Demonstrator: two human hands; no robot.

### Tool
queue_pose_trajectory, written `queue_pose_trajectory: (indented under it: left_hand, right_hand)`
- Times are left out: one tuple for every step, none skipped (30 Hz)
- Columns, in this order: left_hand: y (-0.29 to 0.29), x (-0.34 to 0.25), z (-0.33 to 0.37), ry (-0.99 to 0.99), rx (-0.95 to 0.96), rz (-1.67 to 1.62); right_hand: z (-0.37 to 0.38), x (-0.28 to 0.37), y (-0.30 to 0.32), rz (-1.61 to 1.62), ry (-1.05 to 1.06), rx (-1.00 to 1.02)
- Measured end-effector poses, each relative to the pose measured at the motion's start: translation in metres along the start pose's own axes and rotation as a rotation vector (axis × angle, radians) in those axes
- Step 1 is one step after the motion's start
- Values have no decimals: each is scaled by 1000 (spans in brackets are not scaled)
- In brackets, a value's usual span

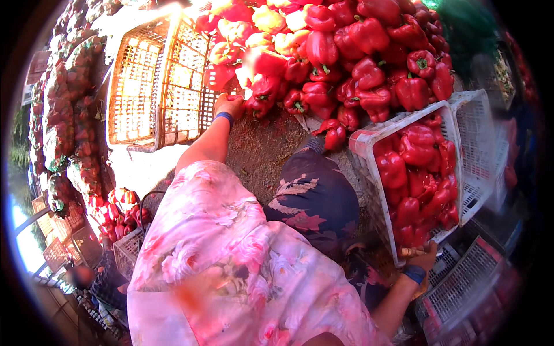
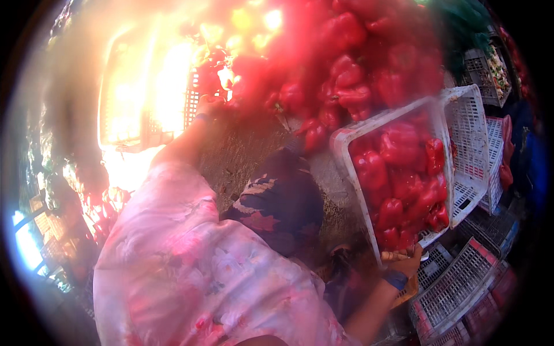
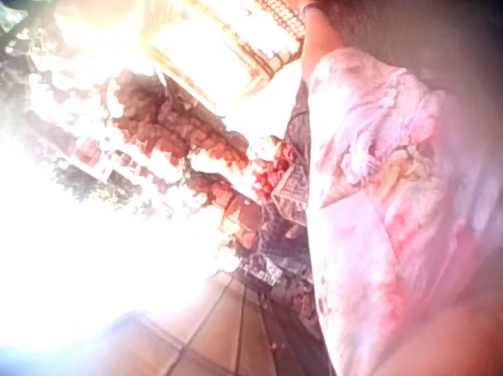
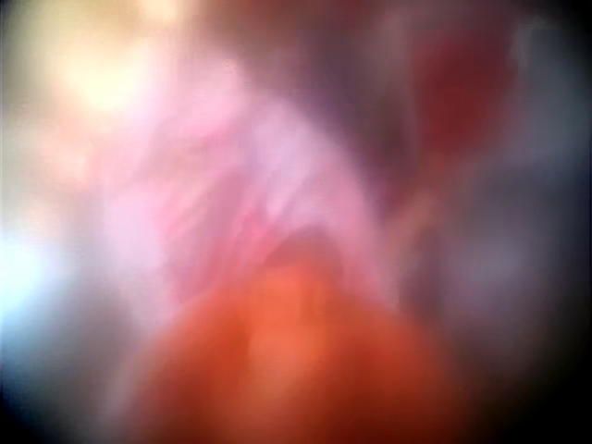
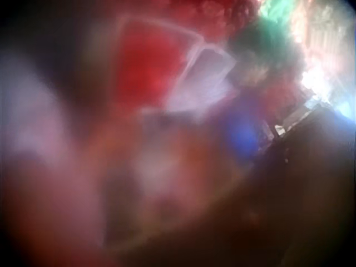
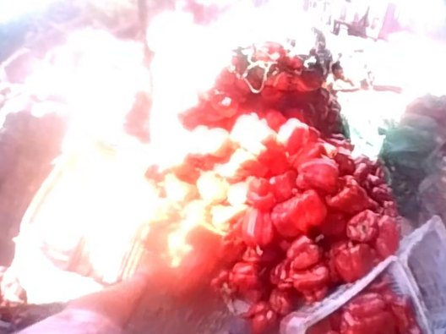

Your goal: The person is coring red bell peppers by hand with a knife and placing them into a plastic crate.

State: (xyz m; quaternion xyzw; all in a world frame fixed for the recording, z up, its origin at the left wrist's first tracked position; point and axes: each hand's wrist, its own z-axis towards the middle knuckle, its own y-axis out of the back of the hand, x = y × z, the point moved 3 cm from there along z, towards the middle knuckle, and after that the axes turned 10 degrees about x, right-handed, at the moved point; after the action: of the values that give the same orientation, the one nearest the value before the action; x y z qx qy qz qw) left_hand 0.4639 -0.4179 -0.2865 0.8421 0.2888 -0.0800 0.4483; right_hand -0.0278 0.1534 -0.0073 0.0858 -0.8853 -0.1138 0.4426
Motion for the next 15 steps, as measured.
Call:
queue_pose_trajectory:
  left_hand:
    - [-3, -5, -19, 59, 13, -10]
    - [-5, -15, -37, 124, 34, 9]
    - [-6, -22, -55, 243, 118, 91]
    - [-13, -21, -70, 159, 194, 162]
    - [-19, -20, -86, 72, 265, 229]
    - [-19, -23, -105, 5, 300, 304]
    - [-21, -20, -105, -13, 287, 256]
    - [-25, -18, -101, -32, 270, 217]
    - [-24, -27, -96, -52, 220, 143]
    - [-23, -35, -91, -74, 168, 69]
    - [-10, -59, -87, -89, 74, -36]
    - [-3, -77, -78, -99, -17, -145]
    - [-11, -89, -53, -76, -23, -319]
    - [-13, -98, -24, -49, -53, -494]
    - [-17, -111, 5, -53, 79, -395]
  right_hand:
    - [-2, 0, -3, 24, 2, 80]
    - [-5, -2, -3, 54, 1, 152]
    - [-24, 1, -12, -27, 82, 134]
    - [-30, 1, -11, -31, 84, 99]
    - [-36, 0, -10, -37, 85, 63]
    - [-32, -2, 1, 17, 8, 28]
    - [-27, -6, 14, 75, -68, -10]
    - [-11, -11, 31, 91, -34, -17]
    - [14, -22, 56, 106, 5, -37]
    - [33, -34, 81, 116, 41, -53]
    - [41, -40, 105, -255, 174, 16]
    - [47, -45, 127, -615, 334, 19]
    - [56, -47, 149, -1006, 478, 6]
    - [58, -45, 138, -1033, 467, 6]
    - [57, -41, 129, -1064, 454, 0]
